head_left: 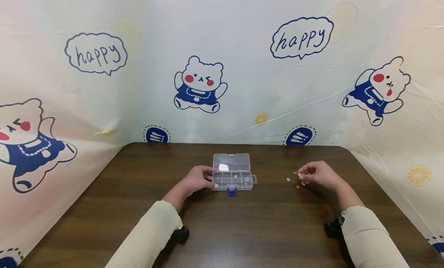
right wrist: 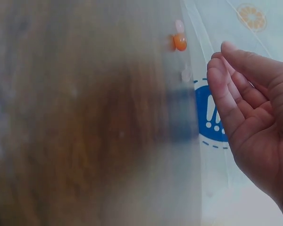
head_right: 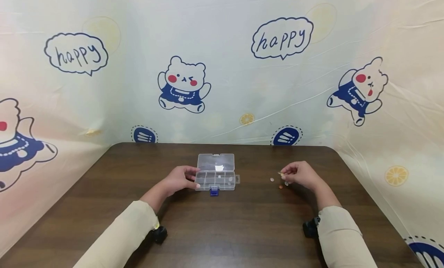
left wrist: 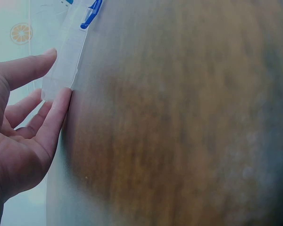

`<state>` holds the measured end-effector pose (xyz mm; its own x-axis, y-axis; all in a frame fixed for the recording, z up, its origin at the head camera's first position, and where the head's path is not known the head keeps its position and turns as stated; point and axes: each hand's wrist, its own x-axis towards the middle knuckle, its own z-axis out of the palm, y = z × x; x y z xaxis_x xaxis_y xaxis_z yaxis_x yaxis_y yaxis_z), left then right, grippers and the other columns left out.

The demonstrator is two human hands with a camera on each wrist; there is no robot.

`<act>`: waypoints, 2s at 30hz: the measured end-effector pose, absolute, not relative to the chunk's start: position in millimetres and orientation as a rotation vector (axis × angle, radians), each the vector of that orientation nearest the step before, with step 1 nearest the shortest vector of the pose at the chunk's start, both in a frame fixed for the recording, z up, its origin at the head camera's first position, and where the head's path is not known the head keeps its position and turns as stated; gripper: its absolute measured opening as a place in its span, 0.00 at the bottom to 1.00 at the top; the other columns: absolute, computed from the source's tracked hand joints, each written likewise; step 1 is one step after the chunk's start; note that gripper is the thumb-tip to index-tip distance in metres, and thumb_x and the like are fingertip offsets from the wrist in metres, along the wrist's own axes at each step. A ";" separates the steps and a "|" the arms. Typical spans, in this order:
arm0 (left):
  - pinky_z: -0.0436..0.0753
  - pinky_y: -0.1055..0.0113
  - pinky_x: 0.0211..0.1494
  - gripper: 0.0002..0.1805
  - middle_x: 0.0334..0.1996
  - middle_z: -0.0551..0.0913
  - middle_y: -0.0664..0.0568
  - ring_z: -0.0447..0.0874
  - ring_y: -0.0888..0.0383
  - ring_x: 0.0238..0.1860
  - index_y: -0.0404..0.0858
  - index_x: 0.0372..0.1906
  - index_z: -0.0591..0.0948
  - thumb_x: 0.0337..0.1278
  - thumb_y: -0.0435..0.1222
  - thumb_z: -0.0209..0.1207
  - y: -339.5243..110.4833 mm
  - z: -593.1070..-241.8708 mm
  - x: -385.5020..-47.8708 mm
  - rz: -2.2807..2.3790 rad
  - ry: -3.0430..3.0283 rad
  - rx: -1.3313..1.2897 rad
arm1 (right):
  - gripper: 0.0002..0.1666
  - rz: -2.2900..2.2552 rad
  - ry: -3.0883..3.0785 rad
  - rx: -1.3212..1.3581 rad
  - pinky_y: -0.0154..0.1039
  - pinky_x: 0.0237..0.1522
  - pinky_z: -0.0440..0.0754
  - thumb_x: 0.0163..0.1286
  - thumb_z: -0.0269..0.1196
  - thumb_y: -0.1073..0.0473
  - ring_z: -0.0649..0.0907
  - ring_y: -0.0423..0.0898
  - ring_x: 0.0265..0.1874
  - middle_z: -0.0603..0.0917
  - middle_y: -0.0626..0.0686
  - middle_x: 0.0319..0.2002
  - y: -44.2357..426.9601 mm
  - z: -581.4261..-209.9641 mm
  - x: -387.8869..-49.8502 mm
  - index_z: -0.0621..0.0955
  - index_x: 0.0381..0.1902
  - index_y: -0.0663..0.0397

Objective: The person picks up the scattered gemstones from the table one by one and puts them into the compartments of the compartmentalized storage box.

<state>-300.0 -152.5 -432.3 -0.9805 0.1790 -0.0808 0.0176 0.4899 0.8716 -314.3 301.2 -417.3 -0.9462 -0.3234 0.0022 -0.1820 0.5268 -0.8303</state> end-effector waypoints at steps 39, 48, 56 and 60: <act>0.82 0.63 0.46 0.34 0.43 0.80 0.49 0.77 0.52 0.43 0.40 0.59 0.80 0.40 0.32 0.77 -151.9 -429.3 -300.1 1.463 2.590 0.167 | 0.12 -1.275 2.607 -0.665 0.52 0.31 0.83 0.62 0.70 0.62 0.83 0.57 0.30 0.85 0.53 0.31 219.2 -392.5 -308.2 0.84 0.41 0.62; 0.82 0.63 0.47 0.33 0.43 0.80 0.48 0.77 0.51 0.43 0.40 0.59 0.80 0.40 0.31 0.76 -151.9 -429.4 -299.4 1.467 2.584 0.157 | 0.08 -1.285 2.587 -0.665 0.50 0.31 0.82 0.62 0.70 0.62 0.84 0.52 0.29 0.86 0.54 0.31 199.9 -385.8 -313.4 0.85 0.39 0.58; 0.82 0.63 0.48 0.33 0.44 0.81 0.48 0.77 0.51 0.44 0.40 0.59 0.80 0.40 0.31 0.76 -152.2 -428.9 -299.1 1.464 2.581 0.156 | 0.08 -1.295 2.550 -0.752 0.45 0.37 0.85 0.62 0.69 0.66 0.83 0.49 0.28 0.86 0.53 0.31 186.4 -385.6 -316.8 0.85 0.39 0.62; 0.82 0.63 0.48 0.34 0.44 0.80 0.48 0.77 0.51 0.44 0.40 0.59 0.80 0.39 0.32 0.77 -152.5 -431.0 -298.2 1.456 2.576 0.140 | 0.07 -1.307 2.517 -0.768 0.43 0.37 0.85 0.62 0.69 0.66 0.83 0.49 0.28 0.86 0.55 0.31 178.7 -387.7 -316.6 0.85 0.39 0.62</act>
<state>-298.2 -152.5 -431.0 -0.9795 0.1694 -0.1090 -0.0059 0.5165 0.8563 -316.6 178.7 -387.7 -0.8442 -0.5329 0.0577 -0.3537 0.4730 -0.8069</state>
